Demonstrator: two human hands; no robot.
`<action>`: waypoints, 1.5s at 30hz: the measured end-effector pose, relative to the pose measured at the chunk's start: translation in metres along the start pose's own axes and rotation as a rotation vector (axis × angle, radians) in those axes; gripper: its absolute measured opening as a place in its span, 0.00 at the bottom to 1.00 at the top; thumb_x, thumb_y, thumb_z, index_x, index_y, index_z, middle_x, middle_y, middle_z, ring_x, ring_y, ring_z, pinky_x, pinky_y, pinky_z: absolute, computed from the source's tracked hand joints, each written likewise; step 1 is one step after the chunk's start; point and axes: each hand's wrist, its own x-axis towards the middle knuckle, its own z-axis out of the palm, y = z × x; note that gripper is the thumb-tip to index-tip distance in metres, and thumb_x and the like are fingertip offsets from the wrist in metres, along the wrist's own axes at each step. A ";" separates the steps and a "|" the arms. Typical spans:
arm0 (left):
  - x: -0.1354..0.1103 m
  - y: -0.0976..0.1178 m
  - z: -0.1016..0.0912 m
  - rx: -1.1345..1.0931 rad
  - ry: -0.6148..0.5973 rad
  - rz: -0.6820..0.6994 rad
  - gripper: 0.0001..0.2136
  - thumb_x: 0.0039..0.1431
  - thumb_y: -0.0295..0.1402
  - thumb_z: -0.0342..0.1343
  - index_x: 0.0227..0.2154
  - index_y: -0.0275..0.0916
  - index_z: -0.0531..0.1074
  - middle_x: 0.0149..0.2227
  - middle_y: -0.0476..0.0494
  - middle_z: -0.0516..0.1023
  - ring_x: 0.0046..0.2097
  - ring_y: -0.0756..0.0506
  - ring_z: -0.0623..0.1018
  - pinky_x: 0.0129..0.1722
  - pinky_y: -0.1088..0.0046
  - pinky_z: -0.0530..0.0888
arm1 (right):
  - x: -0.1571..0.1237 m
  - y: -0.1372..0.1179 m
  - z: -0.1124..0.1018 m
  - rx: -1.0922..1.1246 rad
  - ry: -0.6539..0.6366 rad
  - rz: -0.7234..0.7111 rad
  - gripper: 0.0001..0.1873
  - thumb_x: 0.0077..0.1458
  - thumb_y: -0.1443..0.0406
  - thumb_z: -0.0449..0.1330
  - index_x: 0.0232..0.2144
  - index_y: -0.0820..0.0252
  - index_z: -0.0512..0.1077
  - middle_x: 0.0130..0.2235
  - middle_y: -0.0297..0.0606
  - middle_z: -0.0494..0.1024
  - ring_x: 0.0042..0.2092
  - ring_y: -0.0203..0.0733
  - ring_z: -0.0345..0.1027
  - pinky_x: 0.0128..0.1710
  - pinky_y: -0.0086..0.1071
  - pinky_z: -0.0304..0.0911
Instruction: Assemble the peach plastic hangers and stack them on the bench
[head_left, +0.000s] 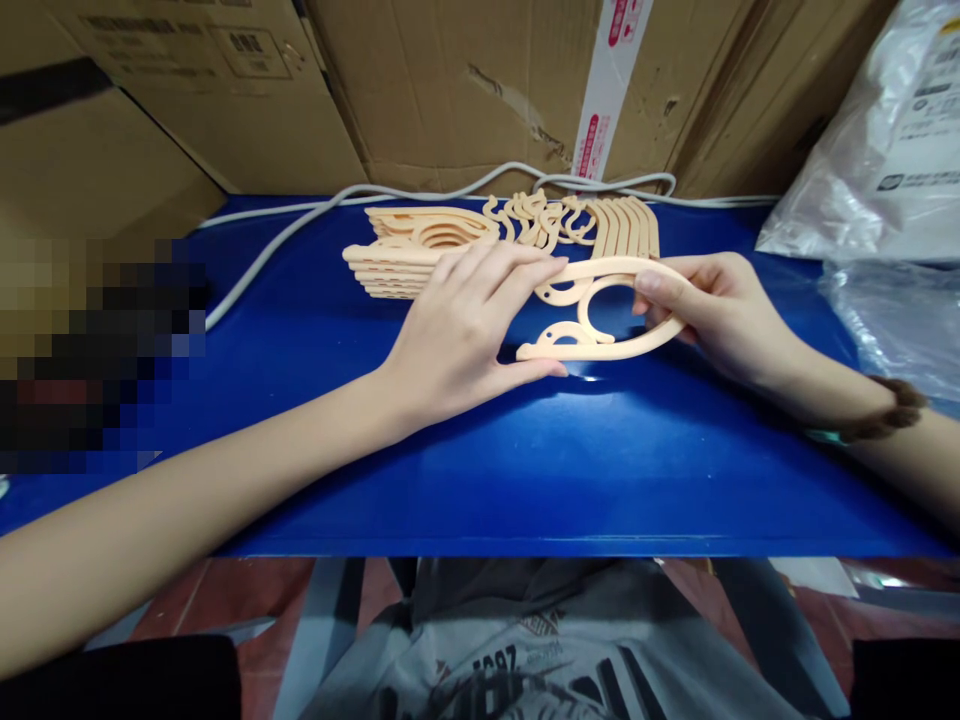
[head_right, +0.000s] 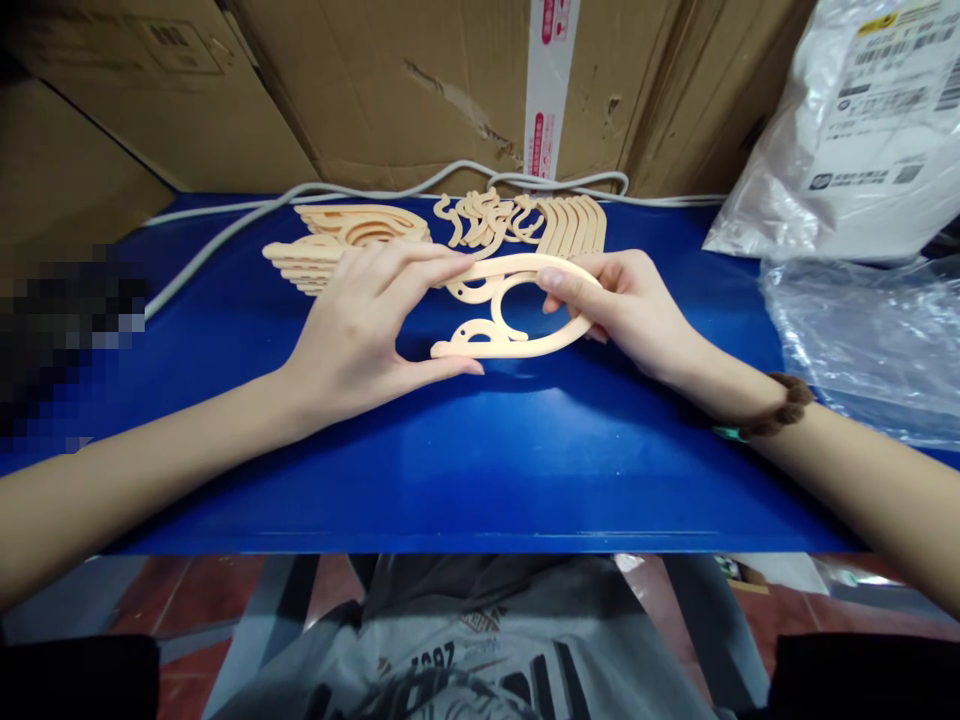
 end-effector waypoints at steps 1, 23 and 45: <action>0.000 0.000 0.001 -0.001 -0.008 -0.002 0.32 0.60 0.50 0.63 0.63 0.42 0.64 0.61 0.36 0.71 0.63 0.31 0.68 0.64 0.50 0.62 | 0.000 -0.001 0.000 0.001 -0.018 -0.003 0.22 0.58 0.47 0.65 0.24 0.58 0.75 0.15 0.26 0.61 0.18 0.29 0.48 0.18 0.31 0.38; 0.016 -0.113 -0.107 -0.147 0.057 -0.175 0.54 0.44 0.64 0.66 0.69 0.46 0.52 0.58 0.43 0.72 0.63 0.35 0.71 0.65 0.50 0.66 | 0.005 0.020 -0.005 -0.864 -0.313 -0.490 0.26 0.66 0.48 0.55 0.54 0.60 0.73 0.61 0.51 0.72 0.60 0.56 0.69 0.59 0.51 0.63; 0.002 -0.131 -0.100 -0.164 -0.244 -0.383 0.51 0.47 0.56 0.67 0.71 0.45 0.52 0.59 0.45 0.74 0.62 0.36 0.73 0.64 0.54 0.67 | 0.006 0.020 -0.005 -0.901 -0.331 -0.512 0.27 0.67 0.48 0.53 0.55 0.61 0.72 0.61 0.51 0.72 0.60 0.56 0.69 0.59 0.51 0.65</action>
